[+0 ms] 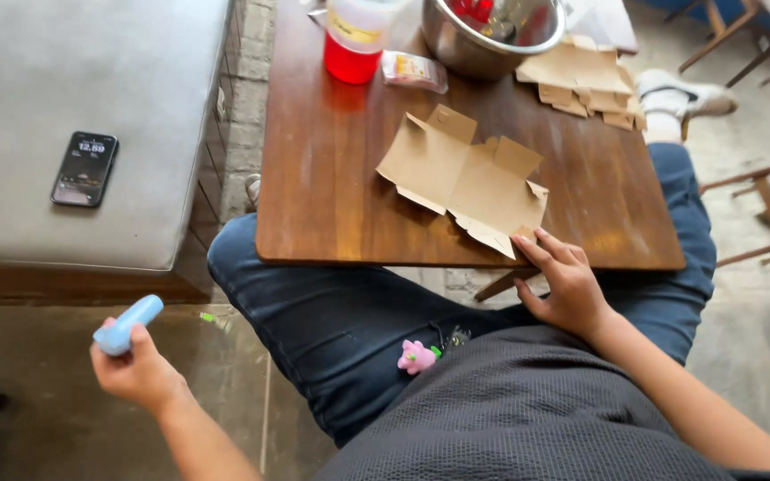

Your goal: Assembling a cardboard box by folding pre-cut flaps on a wooden table.

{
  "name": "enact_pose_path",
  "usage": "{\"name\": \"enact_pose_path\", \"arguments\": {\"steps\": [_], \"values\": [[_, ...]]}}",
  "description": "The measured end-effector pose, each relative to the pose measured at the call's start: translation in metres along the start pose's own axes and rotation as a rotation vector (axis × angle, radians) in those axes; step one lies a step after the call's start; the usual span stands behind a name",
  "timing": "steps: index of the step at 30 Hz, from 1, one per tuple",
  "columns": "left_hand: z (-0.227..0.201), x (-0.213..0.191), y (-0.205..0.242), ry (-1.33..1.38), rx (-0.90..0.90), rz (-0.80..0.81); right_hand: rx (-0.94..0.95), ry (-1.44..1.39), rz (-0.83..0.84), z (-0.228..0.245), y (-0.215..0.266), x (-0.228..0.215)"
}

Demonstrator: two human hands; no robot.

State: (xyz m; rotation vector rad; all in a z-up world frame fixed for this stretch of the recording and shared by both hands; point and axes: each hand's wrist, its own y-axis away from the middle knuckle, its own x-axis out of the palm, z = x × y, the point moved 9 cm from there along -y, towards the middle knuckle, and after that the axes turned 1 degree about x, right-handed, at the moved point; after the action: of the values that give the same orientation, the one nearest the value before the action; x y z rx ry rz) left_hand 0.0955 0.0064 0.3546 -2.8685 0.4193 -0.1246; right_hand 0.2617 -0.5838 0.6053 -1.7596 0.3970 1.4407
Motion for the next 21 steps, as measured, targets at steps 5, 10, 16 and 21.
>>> {"name": "enact_pose_path", "arguments": {"steps": [5, 10, 16, 21], "values": [[-0.120, 0.064, -0.070, 0.174, 0.144, 0.095, 0.047, -0.100, -0.053, -0.011, 0.010, 0.004], [-0.135, 0.149, -0.130, 0.287, 0.008, 0.210, 0.082, -0.132, -0.128, -0.024, 0.016, 0.009], [-0.149, 0.205, -0.107, 0.225, -0.519, 0.203, 0.004, -0.203, -0.051, -0.027, 0.011, 0.006], [-0.183, 0.238, -0.058, 0.337, -0.285, 0.340, -0.012, -0.262, 0.005, -0.027, 0.010, 0.008]]}}
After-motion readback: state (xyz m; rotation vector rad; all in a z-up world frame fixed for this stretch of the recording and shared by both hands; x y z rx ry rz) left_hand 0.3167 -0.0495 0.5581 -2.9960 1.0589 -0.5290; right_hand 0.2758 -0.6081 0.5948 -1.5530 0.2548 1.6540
